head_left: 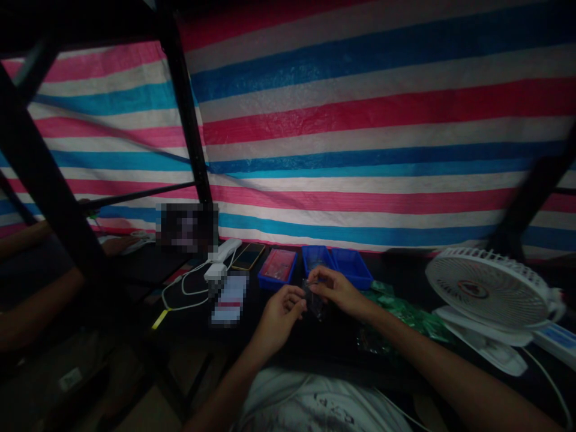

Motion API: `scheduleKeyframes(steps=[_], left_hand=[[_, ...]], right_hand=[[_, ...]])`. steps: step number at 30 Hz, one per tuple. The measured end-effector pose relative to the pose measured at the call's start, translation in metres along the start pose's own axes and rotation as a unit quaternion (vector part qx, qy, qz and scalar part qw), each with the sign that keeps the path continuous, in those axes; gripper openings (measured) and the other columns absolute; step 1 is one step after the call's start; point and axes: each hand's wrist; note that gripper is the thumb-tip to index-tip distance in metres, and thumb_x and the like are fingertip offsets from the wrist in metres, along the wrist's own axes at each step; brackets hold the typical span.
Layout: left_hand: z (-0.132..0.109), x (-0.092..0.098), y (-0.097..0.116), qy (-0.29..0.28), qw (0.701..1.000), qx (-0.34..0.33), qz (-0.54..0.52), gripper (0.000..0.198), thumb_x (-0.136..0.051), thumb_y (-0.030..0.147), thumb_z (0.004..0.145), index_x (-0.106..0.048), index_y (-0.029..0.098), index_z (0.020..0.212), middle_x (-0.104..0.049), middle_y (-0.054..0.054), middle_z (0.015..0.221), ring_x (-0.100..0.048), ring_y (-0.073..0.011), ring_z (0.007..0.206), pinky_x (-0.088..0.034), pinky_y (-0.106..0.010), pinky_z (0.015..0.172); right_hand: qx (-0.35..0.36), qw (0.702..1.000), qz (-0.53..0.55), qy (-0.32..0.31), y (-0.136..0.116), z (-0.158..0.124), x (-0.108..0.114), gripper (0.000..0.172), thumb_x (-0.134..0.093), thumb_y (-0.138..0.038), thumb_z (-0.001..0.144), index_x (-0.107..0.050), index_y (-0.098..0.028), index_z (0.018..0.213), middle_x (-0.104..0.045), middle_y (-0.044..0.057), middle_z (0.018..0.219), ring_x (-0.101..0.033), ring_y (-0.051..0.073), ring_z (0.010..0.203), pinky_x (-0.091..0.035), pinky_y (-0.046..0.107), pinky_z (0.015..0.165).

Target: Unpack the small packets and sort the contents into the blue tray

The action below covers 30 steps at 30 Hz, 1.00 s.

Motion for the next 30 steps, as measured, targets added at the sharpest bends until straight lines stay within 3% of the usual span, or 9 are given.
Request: scheduleKeyframes(steps=[8, 12, 18, 24, 30], left_hand=[[0.001, -0.002, -0.003, -0.030, 0.999, -0.004, 0.019, 0.025, -0.069, 0.030, 0.086, -0.063, 0.016, 0.105, -0.069, -0.004, 0.086, -0.063, -0.0146, 0.072, -0.050, -0.027, 0.068], [0.001, -0.001, 0.000, -0.021, 1.000, 0.013, -0.003, 0.028, -0.072, 0.031, 0.083, -0.062, 0.017, 0.105, -0.069, -0.003, 0.083, -0.063, -0.0139, 0.067, -0.048, -0.025, 0.063], [0.002, 0.000, -0.005, -0.011, 1.000, -0.009, -0.011, 0.031, -0.078, 0.027, 0.078, -0.064, 0.015, 0.104, -0.069, -0.004, 0.087, -0.062, -0.0140, 0.075, -0.047, -0.024, 0.069], [0.000, 0.003, 0.001, 0.033, 0.997, -0.014, 0.061, 0.021, -0.068, 0.033, 0.087, -0.071, 0.016, 0.098, -0.067, -0.004, 0.085, -0.061, -0.0158, 0.074, -0.045, -0.025, 0.065], [0.000, 0.003, 0.008, 0.050, 0.994, -0.059, 0.081, 0.016, -0.068, 0.032, 0.087, -0.073, 0.018, 0.095, -0.067, -0.005, 0.092, -0.062, -0.0183, 0.084, -0.046, -0.026, 0.070]], right_hand=[[-0.022, 0.999, 0.028, -0.016, 0.004, 0.001, -0.002, 0.033, -0.078, -0.044, 0.082, -0.060, -0.018, 0.093, -0.060, -0.002, 0.082, -0.058, 0.011, 0.060, -0.044, 0.025, 0.059], [-0.029, 0.998, 0.049, -0.021, 0.005, 0.001, -0.003, 0.033, -0.078, -0.043, 0.082, -0.059, -0.019, 0.094, -0.063, -0.002, 0.079, -0.063, 0.012, 0.064, -0.046, 0.026, 0.062], [-0.032, 0.997, 0.064, -0.024, 0.005, 0.000, -0.003, 0.036, -0.079, -0.044, 0.081, -0.057, -0.019, 0.095, -0.067, -0.001, 0.077, -0.067, 0.016, 0.071, -0.050, 0.029, 0.069], [-0.024, 0.997, 0.048, -0.052, 0.004, -0.001, -0.003, 0.039, -0.083, -0.041, 0.078, -0.060, -0.019, 0.100, -0.062, -0.002, 0.088, -0.061, 0.013, 0.073, -0.048, 0.026, 0.067], [-0.016, 0.996, -0.026, -0.078, 0.005, -0.004, -0.005, 0.033, -0.083, -0.039, 0.078, -0.064, -0.018, 0.094, -0.059, -0.003, 0.079, -0.054, 0.013, 0.072, -0.041, 0.025, 0.066]])
Point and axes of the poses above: each hand's wrist, its own z-axis towards the middle knuckle, its own x-axis out of the back of the hand, y = z × x
